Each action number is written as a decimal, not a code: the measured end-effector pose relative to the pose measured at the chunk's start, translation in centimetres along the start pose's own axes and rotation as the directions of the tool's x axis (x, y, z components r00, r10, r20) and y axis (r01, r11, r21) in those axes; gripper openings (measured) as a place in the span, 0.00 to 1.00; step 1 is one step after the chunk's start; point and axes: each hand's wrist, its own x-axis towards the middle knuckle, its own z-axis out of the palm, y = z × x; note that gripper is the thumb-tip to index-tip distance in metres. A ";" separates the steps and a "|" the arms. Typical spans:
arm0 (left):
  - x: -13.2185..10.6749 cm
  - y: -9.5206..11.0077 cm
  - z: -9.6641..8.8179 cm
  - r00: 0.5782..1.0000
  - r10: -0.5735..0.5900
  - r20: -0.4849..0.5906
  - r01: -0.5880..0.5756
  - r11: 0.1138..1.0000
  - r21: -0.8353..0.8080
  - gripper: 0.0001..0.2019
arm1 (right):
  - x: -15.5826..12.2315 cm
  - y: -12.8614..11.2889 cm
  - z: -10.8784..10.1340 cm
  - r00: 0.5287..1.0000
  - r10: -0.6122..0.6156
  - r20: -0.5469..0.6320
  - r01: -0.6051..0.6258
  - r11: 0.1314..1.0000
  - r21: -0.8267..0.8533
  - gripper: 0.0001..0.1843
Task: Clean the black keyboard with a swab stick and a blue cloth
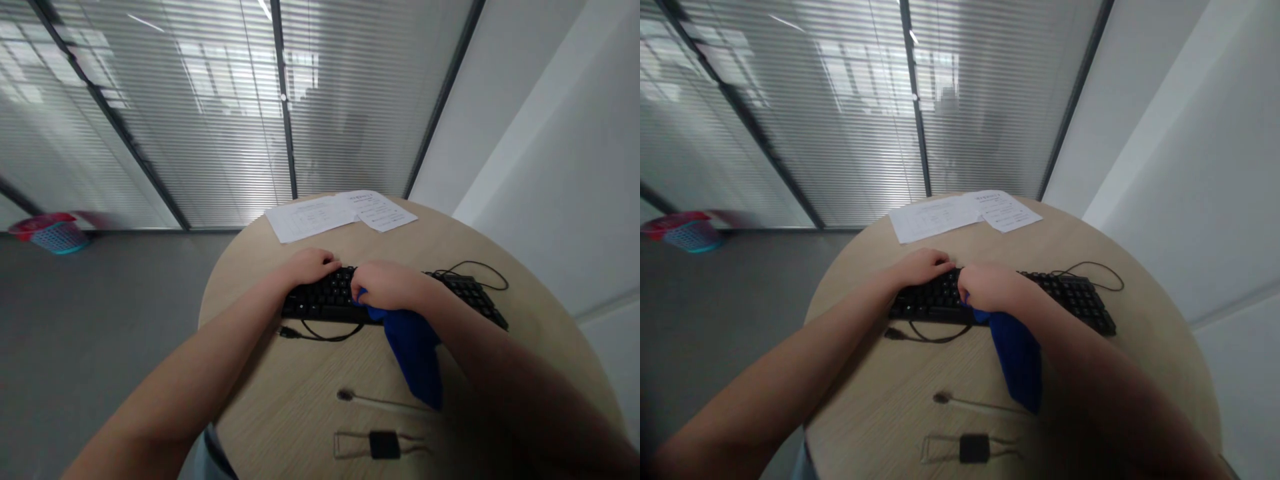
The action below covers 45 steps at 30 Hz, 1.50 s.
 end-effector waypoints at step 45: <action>0.3 -1.0 -0.2 0.997 0.075 0.034 -0.074 0.997 -0.009 0.25 | -4.4 1.6 8.7 0.764 0.062 -0.642 -0.003 0.996 0.092 0.12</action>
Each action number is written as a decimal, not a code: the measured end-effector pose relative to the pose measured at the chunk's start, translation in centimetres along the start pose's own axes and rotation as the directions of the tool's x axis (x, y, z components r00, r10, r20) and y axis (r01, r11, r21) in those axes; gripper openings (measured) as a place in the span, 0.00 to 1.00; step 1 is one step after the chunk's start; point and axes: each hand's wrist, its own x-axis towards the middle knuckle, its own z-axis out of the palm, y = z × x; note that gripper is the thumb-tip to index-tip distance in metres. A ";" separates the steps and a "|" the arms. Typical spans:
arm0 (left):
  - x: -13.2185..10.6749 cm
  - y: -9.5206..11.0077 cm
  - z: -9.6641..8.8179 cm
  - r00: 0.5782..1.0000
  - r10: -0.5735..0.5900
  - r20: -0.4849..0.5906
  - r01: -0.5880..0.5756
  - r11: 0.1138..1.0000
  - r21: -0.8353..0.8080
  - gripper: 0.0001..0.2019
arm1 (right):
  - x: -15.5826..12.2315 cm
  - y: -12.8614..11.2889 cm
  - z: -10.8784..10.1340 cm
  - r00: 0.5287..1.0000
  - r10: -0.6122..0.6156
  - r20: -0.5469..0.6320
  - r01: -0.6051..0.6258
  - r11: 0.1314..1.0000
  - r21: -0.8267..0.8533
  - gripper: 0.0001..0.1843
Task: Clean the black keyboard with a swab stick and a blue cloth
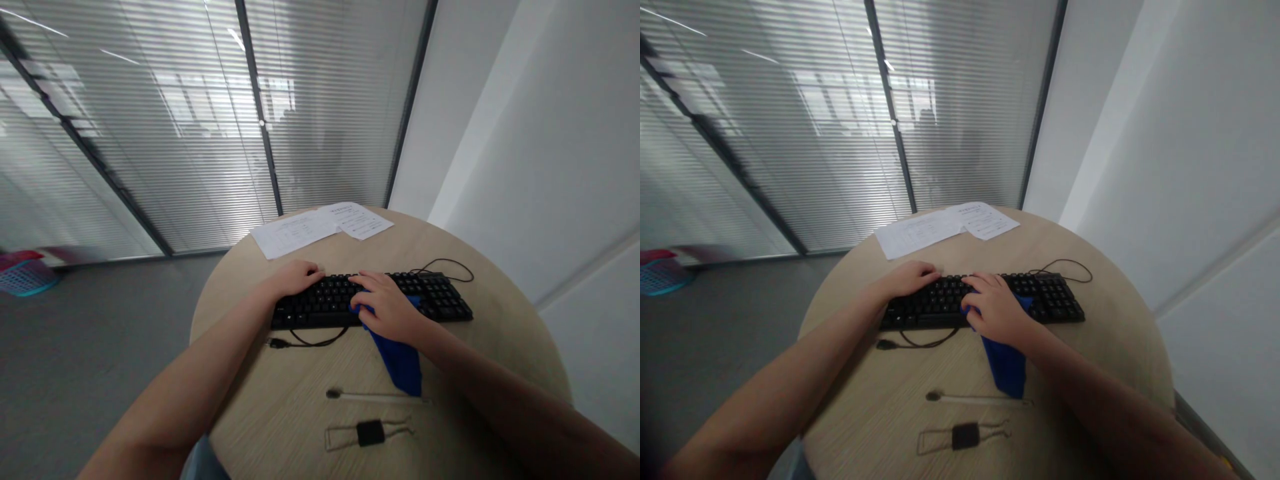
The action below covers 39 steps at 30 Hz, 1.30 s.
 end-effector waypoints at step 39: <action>-0.4 0.0 -0.5 0.998 -0.049 0.050 0.051 0.998 -0.045 0.24 | -0.2 0.0 -0.1 0.998 -0.037 0.044 0.037 0.999 -0.002 0.12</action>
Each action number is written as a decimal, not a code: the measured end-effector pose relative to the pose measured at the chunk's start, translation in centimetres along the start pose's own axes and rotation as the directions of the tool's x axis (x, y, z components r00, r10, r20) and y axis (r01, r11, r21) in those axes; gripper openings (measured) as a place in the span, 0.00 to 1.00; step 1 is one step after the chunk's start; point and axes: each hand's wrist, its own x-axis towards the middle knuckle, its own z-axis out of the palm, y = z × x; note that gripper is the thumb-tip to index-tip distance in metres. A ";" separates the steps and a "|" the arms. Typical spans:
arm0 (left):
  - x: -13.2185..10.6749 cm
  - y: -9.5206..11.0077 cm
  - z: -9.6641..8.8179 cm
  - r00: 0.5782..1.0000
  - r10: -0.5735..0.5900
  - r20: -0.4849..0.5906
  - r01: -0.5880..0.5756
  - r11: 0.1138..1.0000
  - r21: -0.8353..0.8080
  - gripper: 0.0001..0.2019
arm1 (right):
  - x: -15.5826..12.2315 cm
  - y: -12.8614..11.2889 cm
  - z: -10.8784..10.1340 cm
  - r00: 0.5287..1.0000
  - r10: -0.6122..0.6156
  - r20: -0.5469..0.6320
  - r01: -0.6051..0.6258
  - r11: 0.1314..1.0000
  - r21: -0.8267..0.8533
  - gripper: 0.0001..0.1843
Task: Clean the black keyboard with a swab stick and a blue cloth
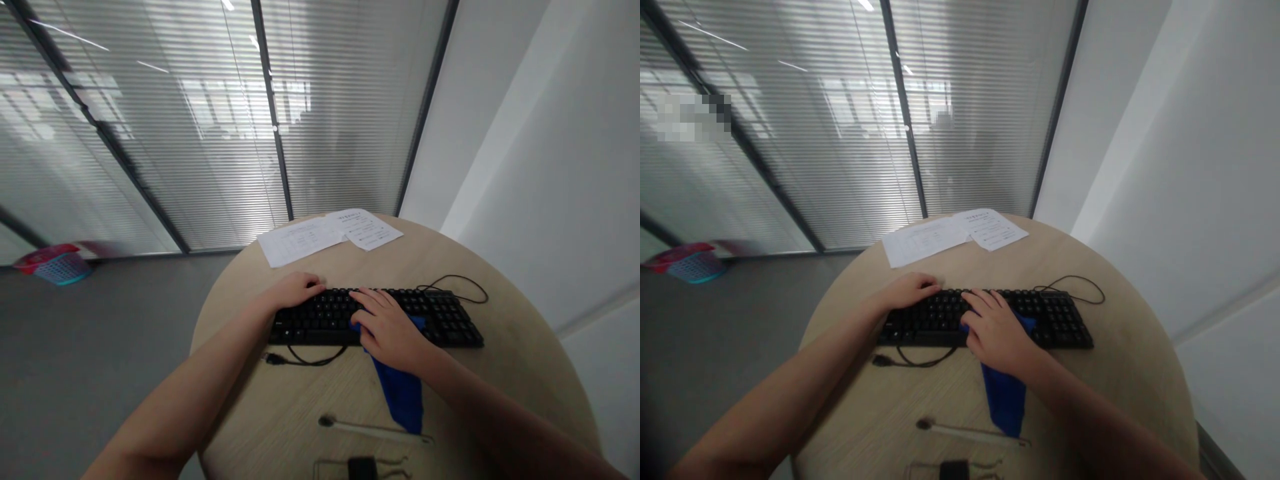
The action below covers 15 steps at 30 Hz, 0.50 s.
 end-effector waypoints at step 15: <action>0.7 -0.2 0.1 0.999 0.033 0.031 -0.033 0.999 -0.004 0.24 | 0.0 0.5 -0.2 0.999 -0.031 0.023 0.028 0.995 0.091 0.17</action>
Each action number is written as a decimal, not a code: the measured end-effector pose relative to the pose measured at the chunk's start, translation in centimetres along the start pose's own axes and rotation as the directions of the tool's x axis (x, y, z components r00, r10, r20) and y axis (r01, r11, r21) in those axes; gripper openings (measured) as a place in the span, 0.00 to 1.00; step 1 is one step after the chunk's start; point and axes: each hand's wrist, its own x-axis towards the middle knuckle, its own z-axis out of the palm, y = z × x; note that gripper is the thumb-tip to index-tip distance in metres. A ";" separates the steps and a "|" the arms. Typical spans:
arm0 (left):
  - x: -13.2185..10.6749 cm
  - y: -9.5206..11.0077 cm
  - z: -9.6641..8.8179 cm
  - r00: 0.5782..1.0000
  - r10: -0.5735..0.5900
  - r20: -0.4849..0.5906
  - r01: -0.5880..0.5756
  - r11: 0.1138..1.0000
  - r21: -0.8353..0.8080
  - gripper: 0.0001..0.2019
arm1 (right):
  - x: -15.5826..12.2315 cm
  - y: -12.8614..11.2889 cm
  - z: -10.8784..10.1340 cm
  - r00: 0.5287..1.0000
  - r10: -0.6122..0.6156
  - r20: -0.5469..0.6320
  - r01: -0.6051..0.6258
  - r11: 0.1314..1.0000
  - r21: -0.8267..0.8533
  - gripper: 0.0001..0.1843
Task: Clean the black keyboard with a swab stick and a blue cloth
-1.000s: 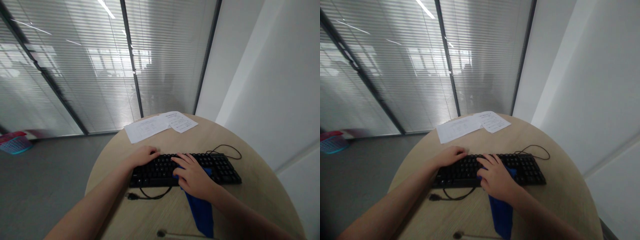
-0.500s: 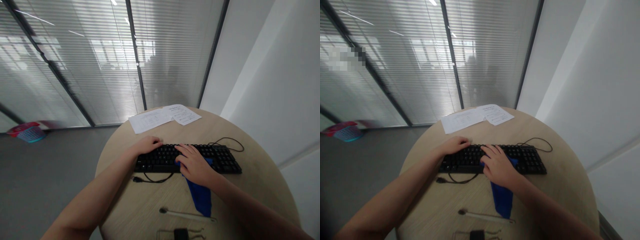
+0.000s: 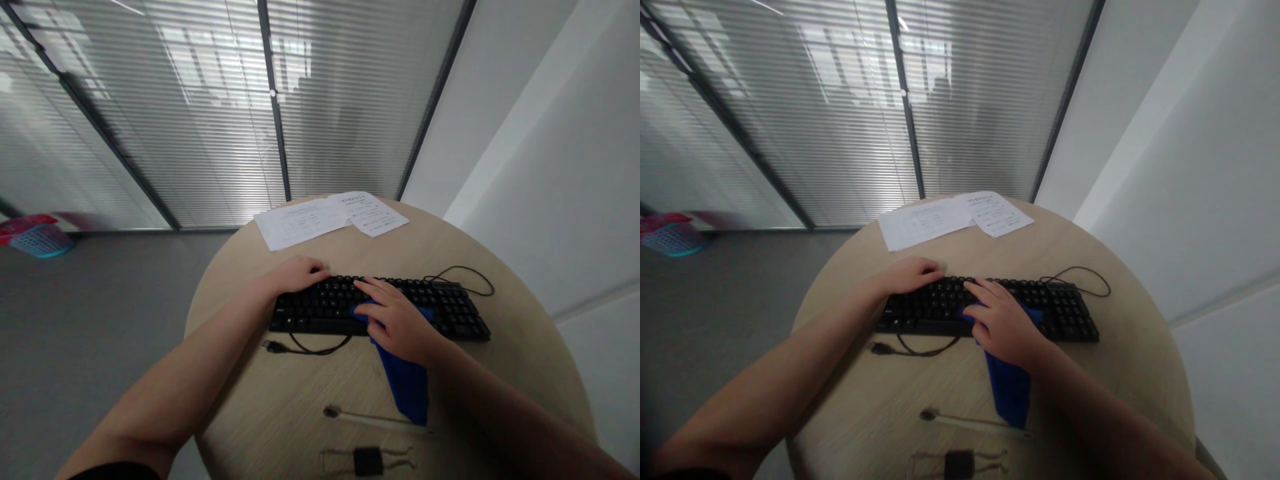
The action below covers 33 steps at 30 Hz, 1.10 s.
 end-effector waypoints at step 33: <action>0.2 0.2 0.3 1.000 -0.003 -0.023 0.004 1.000 0.020 0.25 | -1.0 1.2 0.7 0.995 -0.071 -0.075 0.067 0.996 -0.056 0.17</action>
